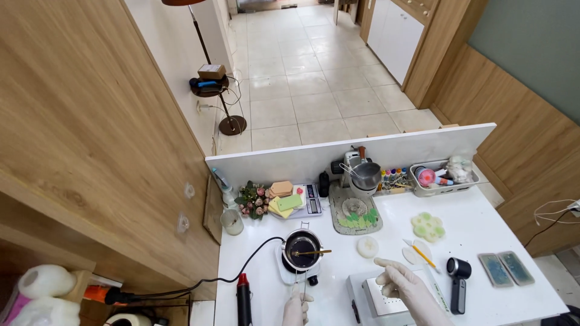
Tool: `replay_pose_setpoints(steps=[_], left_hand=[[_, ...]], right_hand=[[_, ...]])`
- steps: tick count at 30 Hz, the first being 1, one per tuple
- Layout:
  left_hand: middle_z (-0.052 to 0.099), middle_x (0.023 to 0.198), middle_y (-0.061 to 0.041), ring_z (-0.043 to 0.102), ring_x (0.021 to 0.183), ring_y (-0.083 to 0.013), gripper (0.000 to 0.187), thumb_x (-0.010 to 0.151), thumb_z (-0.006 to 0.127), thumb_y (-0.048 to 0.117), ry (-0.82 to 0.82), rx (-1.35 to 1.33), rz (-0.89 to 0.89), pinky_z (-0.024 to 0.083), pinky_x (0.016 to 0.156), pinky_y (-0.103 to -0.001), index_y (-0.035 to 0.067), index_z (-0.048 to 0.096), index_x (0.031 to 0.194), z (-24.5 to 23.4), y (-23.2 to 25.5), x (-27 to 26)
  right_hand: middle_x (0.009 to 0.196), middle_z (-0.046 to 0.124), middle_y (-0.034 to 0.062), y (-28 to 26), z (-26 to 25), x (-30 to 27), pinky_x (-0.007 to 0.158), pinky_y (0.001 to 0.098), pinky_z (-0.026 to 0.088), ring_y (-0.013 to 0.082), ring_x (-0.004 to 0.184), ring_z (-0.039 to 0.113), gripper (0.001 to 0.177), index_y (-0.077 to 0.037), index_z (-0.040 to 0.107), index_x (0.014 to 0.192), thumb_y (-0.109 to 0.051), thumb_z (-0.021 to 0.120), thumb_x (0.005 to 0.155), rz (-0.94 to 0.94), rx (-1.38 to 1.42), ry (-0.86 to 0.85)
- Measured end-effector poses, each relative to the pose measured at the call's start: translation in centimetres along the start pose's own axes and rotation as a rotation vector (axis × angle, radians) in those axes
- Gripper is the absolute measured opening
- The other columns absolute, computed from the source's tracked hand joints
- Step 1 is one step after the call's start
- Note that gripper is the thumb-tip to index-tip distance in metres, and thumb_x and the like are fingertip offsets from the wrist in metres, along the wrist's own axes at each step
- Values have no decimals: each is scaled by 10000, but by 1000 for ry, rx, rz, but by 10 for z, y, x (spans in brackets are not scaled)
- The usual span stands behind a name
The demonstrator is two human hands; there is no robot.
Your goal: Preparing and melting wax in a small pot and using a heat gun on a container.
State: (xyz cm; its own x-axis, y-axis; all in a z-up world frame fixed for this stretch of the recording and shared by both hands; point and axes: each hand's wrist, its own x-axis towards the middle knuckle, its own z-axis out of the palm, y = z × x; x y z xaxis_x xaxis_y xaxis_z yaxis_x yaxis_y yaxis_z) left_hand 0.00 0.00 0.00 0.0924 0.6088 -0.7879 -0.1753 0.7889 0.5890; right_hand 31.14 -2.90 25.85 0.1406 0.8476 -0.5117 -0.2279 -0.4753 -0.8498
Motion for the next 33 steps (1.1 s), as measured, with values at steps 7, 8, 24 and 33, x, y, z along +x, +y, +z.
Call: replay_pose_setpoints(steps=[7, 8, 24, 33], left_hand=[[263, 525, 70, 187, 433, -98, 642, 1022, 358, 605, 17, -11, 65, 194, 432, -296, 60, 651, 856, 24, 49, -39], [267, 535, 77, 196, 445, -89, 632, 1032, 361, 593, 35, -18, 106, 203, 438, -284, 60, 652, 856, 31, 55, -60], [288, 563, 82, 243, 468, -77, 576, 1070, 373, 536, -14, -228, 205, 251, 466, -255, 44, 611, 891, 49, 47, -61], [264, 555, 76, 226, 490, -100, 529, 1065, 350, 475, 107, -108, 246, 245, 482, -278, 54, 621, 893, 65, 58, -103]], right_hand=[[848, 667, 55, 20, -1, -45, 746, 305, 505, 146, 730, 586, 442, -51, 696, 1324, -292, 518, 999, -51, 36, -10], [848, 673, 58, 25, -5, -51, 746, 305, 506, 146, 733, 582, 439, -49, 701, 1322, -288, 513, 1005, -45, 42, -15], [871, 640, 27, -30, 3, -93, 805, 300, 504, 128, 770, 563, 463, -15, 642, 1357, -290, 469, 1027, -181, 79, -57], [868, 650, 30, -35, 14, -81, 777, 287, 499, 120, 755, 557, 446, -6, 645, 1346, -285, 481, 1040, -267, 140, -159]])
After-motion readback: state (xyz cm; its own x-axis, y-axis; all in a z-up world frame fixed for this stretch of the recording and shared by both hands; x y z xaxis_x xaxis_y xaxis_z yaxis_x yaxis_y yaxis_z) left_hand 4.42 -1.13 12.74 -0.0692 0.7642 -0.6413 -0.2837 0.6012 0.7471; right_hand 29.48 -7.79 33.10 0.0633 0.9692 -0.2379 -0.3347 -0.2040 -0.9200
